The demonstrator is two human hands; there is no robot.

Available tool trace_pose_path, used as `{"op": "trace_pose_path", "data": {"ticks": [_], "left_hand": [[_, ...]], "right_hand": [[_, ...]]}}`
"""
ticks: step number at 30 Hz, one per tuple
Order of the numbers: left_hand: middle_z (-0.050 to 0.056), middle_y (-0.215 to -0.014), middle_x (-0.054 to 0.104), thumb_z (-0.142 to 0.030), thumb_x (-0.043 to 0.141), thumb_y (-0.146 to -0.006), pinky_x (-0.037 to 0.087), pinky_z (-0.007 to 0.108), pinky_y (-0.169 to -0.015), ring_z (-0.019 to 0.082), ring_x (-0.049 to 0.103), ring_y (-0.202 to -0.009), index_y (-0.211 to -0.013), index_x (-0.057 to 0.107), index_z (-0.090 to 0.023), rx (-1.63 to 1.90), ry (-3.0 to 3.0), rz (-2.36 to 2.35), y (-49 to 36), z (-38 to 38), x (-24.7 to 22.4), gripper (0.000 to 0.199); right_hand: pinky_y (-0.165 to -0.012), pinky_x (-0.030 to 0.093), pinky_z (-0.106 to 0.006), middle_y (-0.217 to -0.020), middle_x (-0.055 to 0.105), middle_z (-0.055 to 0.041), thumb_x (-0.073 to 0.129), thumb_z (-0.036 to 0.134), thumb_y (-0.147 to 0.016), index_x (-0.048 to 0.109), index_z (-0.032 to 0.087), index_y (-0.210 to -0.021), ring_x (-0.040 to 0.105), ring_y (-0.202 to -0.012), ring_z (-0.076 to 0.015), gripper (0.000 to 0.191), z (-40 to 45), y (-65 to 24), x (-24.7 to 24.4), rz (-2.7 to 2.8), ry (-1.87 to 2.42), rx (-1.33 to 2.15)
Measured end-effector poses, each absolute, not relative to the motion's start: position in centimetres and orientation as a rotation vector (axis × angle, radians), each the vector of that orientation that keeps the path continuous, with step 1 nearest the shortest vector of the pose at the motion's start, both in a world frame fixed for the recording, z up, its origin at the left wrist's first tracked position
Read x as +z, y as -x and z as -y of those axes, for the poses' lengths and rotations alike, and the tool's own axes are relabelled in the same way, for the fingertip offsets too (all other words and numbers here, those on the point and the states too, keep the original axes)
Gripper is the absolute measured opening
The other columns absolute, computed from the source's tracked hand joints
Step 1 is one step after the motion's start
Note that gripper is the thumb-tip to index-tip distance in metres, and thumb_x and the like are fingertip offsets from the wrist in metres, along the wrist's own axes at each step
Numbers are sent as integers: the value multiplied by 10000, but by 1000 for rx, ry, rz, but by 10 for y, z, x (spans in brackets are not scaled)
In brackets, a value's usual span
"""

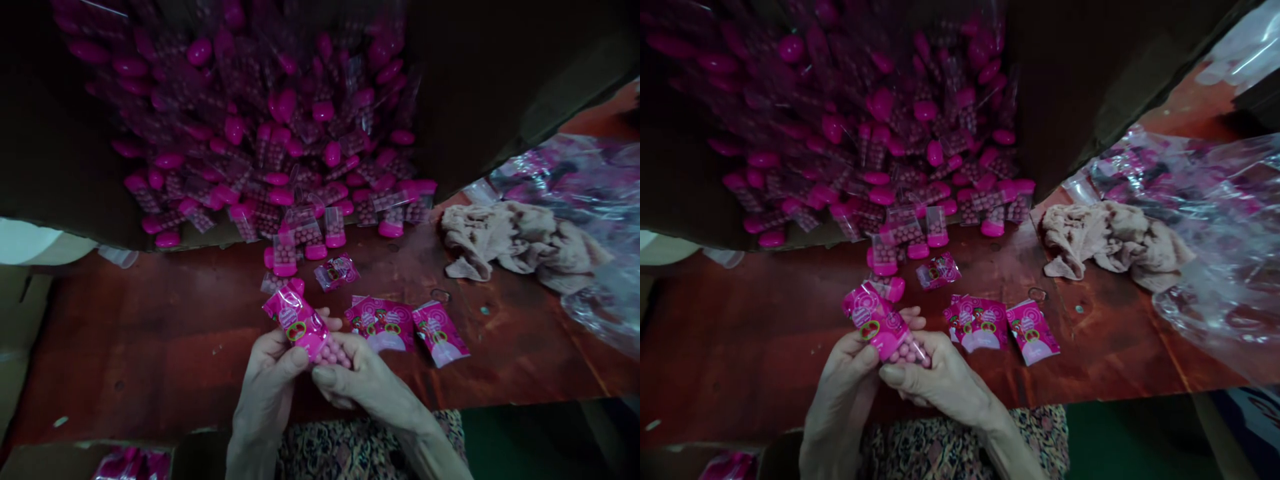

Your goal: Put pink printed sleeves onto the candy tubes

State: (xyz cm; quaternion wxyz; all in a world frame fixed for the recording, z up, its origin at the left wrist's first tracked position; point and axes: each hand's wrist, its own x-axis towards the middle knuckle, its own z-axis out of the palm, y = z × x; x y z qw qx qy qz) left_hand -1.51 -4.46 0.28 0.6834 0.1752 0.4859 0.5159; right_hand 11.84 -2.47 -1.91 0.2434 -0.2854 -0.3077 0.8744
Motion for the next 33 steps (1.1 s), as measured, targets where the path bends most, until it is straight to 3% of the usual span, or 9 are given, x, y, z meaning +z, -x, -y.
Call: {"op": "trace_pose_path", "data": {"ticks": [5,9,11,14,17,21,25,28,33], "left_hand": [[102,-1018,712,-268,608,-781,389,390,-969,259,564,-1084,-953,732,-191,1139,-443,-1227,13,47,8,225],[93,-985,722,-272,627,-768,358,374,-1001,245,568,-1077,-937,738,-182,1115,-440,-1299,15,47,10,222],[99,-927,732,-263,649,-745,397,378,-963,249,598,-1021,-905,745,-167,1111,-394,-1324,14,46,10,210],[93,-835,739,-244,676,-715,475,365,-846,237,651,-870,-859,748,-159,1142,-306,-1348,11,44,8,182],[67,-772,738,-221,722,-662,505,324,-751,193,665,-715,-778,743,-162,1207,-211,-1386,5,43,2,132],[74,-780,739,-229,760,-617,507,335,-770,201,669,-743,-777,742,-158,1228,-134,-1353,0,41,-2,175],[113,-947,726,-276,698,-712,469,348,-867,221,646,-916,-960,724,-157,1175,-159,-1201,-1,39,2,277],[105,-975,722,-268,679,-736,463,317,-871,204,643,-925,-980,719,-160,1131,-173,-1166,2,37,4,271],[64,-837,740,-245,723,-683,472,274,-829,171,656,-829,-861,741,-166,1188,-188,-1258,3,36,2,196]], "right_hand": [[-380,215,-175,-572,389,73,601,416,-825,488,176,-743,271,-448,-40,278,25,-115,-10,929,931,2289],[-514,377,-186,-675,488,35,577,391,-847,563,184,-809,433,-589,-78,212,29,-114,-8,1143,1076,2102],[-663,454,-235,-806,564,0,584,390,-841,608,208,-943,518,-741,-127,211,37,-116,-12,1284,1220,1965],[-868,461,-320,-1111,580,-51,567,366,-850,512,274,-1231,531,-1017,-199,396,54,-120,-20,1406,1285,1786],[-949,422,-345,-1285,496,-53,482,344,-888,496,296,-1261,466,-1158,-220,376,63,-121,-26,1442,1200,1698],[-710,475,-271,-891,587,-24,590,366,-824,598,209,-1040,549,-810,-160,268,44,-115,-25,1352,1315,1800],[-436,316,-184,-604,419,62,620,374,-803,531,170,-789,363,-499,-58,222,21,-115,-25,1116,1191,2045],[-373,237,-170,-563,358,95,665,383,-763,498,170,-840,287,-421,-29,281,16,-121,-26,911,1005,2287],[-394,271,-163,-612,452,74,673,372,-765,474,168,-910,339,-432,-24,320,20,-126,-22,789,829,2372]]}}
